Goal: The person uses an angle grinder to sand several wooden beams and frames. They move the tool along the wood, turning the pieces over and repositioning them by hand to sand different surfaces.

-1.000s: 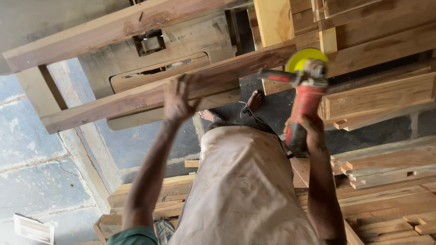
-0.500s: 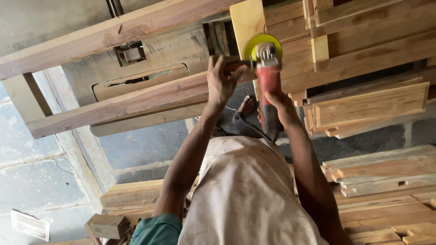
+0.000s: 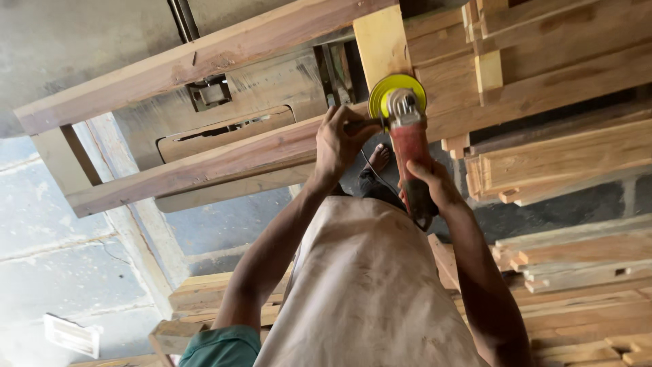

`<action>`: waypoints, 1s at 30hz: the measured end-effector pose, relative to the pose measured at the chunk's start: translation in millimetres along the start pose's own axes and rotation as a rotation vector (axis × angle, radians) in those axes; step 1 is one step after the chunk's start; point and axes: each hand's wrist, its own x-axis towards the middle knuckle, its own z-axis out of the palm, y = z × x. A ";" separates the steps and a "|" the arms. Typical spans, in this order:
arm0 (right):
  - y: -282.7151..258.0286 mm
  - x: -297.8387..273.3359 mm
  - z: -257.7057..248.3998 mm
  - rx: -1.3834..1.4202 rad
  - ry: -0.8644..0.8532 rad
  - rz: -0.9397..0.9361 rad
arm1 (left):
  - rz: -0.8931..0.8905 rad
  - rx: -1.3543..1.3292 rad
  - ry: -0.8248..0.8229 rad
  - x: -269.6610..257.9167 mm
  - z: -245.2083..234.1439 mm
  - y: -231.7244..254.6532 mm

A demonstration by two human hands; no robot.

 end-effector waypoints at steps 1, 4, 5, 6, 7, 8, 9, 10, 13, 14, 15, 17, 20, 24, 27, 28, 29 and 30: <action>11.6 -9.6 2.5 0.019 0.004 0.002 | 0.001 0.001 -0.029 -5.9 -2.9 2.1; 31.0 -32.0 9.5 0.054 0.010 -0.006 | -0.054 -0.006 -0.060 -27.3 -7.8 11.4; 34.3 -39.7 9.3 0.058 0.006 -0.008 | -0.087 -0.005 -0.058 -37.5 -8.7 15.3; 36.8 -44.5 10.0 0.062 0.001 -0.010 | -0.097 0.005 -0.030 -45.3 -9.4 17.6; 38.6 -44.2 14.0 0.041 -0.004 -0.012 | -0.095 0.016 -0.009 -48.4 -11.4 17.2; 39.3 -43.6 17.6 0.020 -0.010 -0.014 | -0.092 0.026 0.011 -49.5 -13.7 15.7; 34.5 -39.2 16.7 -0.015 -0.023 -0.017 | -0.060 -0.014 -0.004 -42.1 -12.4 13.4; 28.8 -31.6 15.8 0.022 0.004 -0.017 | -0.027 -0.053 -0.020 -28.0 -10.5 9.2; 20.2 -10.2 17.1 0.130 0.050 -0.019 | 0.011 -0.021 -0.083 5.0 0.2 2.6; 14.1 -0.8 14.8 0.156 0.049 -0.048 | 0.046 0.019 -0.079 18.5 0.8 0.7; 12.0 0.4 12.7 0.184 0.058 -0.080 | 0.084 0.053 -0.081 31.5 3.7 0.8; 12.7 -0.8 19.8 0.173 0.024 -0.023 | 0.065 0.061 -0.074 32.8 -0.6 7.5; 16.3 4.7 43.5 0.187 -0.047 0.004 | -0.099 0.033 -0.039 10.3 -36.7 12.7; 32.7 -5.3 74.5 0.227 -0.150 0.062 | -0.121 0.122 0.015 -20.6 -69.4 9.1; 34.3 -9.2 90.3 0.180 -0.180 0.054 | -0.155 0.129 0.052 -41.1 -87.8 1.6; 34.6 -9.7 97.0 0.176 -0.199 0.052 | -0.147 0.148 0.065 -46.8 -93.3 -2.0; 34.9 -10.3 103.3 0.171 -0.217 0.050 | -0.139 0.167 0.078 -53.4 -98.2 -5.4; 35.3 -11.7 108.3 0.166 -0.236 0.048 | -0.142 0.177 0.088 -61.4 -103.6 -8.3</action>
